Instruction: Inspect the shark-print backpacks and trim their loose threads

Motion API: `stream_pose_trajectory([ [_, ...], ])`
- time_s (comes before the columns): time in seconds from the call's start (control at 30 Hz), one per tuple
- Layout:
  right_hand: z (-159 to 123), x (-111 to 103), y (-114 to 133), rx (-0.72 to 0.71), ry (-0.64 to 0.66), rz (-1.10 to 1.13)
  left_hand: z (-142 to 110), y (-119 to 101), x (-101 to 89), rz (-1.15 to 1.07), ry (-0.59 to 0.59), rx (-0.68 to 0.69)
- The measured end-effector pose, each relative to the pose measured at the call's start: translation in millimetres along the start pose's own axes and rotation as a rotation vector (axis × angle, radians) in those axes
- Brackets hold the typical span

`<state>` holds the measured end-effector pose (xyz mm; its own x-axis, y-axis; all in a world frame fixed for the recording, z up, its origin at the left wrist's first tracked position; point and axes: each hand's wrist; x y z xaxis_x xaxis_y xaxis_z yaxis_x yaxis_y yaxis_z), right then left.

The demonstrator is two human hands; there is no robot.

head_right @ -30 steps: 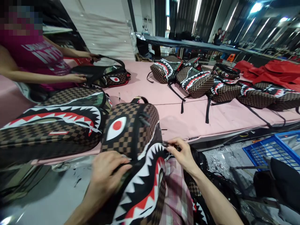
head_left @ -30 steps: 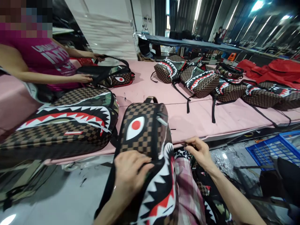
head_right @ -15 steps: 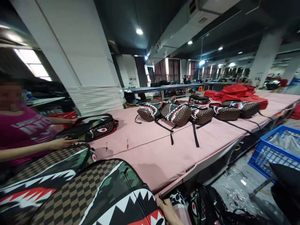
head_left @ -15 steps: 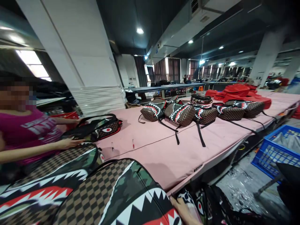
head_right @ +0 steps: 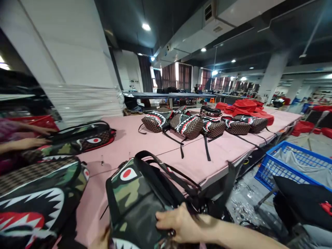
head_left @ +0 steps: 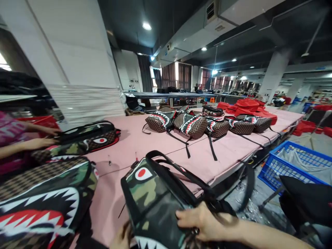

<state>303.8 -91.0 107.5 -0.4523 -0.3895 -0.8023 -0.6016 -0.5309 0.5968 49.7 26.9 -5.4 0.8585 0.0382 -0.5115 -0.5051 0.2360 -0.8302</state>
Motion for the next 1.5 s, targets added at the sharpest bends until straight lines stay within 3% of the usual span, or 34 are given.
stream_pose_trajectory([
  [0.07,-1,25,-6,-0.005,0.016,0.166,-8,4,-4.0,0.045,-0.122,0.019],
  [0.13,-1,33,-12,0.064,-0.078,0.394,-8,0,-5.7,0.167,-0.175,0.166],
  [0.23,5,18,-23,0.313,-0.388,0.704,-2,-13,-2.5,0.314,-0.081,0.306],
  [0.33,12,0,-32,0.431,-0.568,0.686,3,-27,2.3,0.277,0.055,0.249],
  [0.4,16,-5,-35,0.378,-0.474,0.483,4,-35,2.8,0.223,0.122,0.211],
  [0.53,23,-2,-29,0.217,-0.131,0.01,5,-46,-4.2,0.174,0.187,0.144],
  [0.7,37,-4,-16,0.16,0.061,-0.265,6,-47,-11.7,0.269,0.178,0.225],
  [0.83,61,-16,-5,0.238,0.208,-0.527,9,-49,-13.6,0.254,0.196,0.215],
  [0.9,71,-22,-1,0.293,0.287,-0.614,10,-55,-15.9,0.353,0.161,0.227],
  [0.97,77,-26,-1,0.305,0.335,-0.636,14,-63,-17.4,0.476,0.08,0.275],
  [1.03,76,-29,-2,0.288,0.35,-0.609,21,-72,-15.1,0.533,0.098,0.402],
  [1.17,66,-32,-7,0.246,0.319,-0.484,42,-88,3.1,0.522,0.475,0.676],
  [1.27,58,-31,-10,0.242,0.292,-0.386,49,-98,19.6,0.54,0.566,0.669],
  [1.5,51,-22,-18,0.281,0.167,-0.095,40,-110,58.4,0.551,0.549,0.592],
])
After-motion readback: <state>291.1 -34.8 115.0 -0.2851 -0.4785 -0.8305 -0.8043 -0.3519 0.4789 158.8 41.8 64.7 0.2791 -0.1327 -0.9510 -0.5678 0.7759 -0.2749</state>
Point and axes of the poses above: each hand's wrist, its own z-axis towards the middle knuckle, its own x-axis out of the palm, y = z × x, and after that the axes turned 9 degrees about y, right-handed
